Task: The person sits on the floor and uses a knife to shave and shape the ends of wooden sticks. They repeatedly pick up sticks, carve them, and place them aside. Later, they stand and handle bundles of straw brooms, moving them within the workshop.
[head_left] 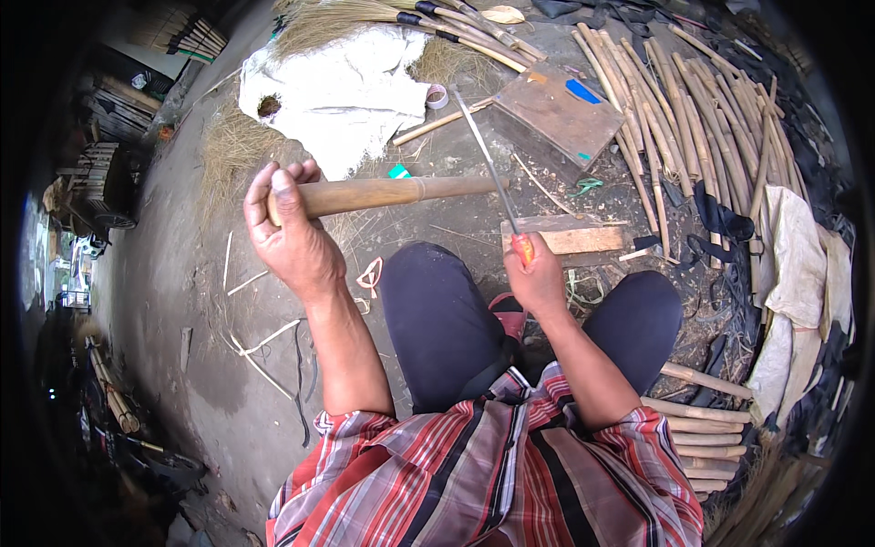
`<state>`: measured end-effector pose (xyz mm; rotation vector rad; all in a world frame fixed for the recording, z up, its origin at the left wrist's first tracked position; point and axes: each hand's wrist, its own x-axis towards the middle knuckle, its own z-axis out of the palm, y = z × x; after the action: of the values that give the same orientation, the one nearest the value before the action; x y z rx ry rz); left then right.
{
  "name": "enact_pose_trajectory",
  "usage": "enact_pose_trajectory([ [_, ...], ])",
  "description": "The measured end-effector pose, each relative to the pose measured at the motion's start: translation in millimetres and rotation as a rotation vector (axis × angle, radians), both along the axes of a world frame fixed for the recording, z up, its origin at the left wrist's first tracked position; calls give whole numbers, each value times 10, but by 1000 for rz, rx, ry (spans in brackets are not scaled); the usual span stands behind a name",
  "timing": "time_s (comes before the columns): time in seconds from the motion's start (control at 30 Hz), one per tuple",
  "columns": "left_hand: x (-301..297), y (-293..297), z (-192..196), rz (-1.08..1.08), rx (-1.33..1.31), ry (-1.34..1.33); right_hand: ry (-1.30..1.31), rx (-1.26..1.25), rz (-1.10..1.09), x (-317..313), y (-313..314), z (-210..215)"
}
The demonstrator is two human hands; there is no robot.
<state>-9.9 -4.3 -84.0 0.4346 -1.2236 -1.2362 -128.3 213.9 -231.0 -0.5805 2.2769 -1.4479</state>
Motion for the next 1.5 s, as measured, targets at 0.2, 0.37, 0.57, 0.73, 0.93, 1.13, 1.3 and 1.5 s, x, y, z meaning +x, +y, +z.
enact_pose_trajectory([
  [0.2, -80, 381, -70, -28, -77, 56, 236, -289, 305, 325, -458, 268],
  [0.37, -8, 392, -87, 54, -76, 50, 94, -53, 59, 208, -669, 91],
  [0.57, 46, 372, -90, -122, 28, 212, 103, -138, 262, 155, -661, -49],
  [0.73, 51, 258, -96, -142, -28, 184, 40, 34, 135, 85, -659, -74],
  [0.93, -33, 248, -111, -325, -26, 280, 23, -116, 178, 58, -607, -68],
  [1.13, -101, 254, -35, -328, 129, 269, -24, 12, 123, 39, -559, -30],
  [1.3, -163, 293, -101, -300, -103, 309, -46, -37, 82, -15, -499, 9],
  [1.5, -177, 266, -94, -495, -86, 323, 1, -142, 70, -54, -358, 60],
])
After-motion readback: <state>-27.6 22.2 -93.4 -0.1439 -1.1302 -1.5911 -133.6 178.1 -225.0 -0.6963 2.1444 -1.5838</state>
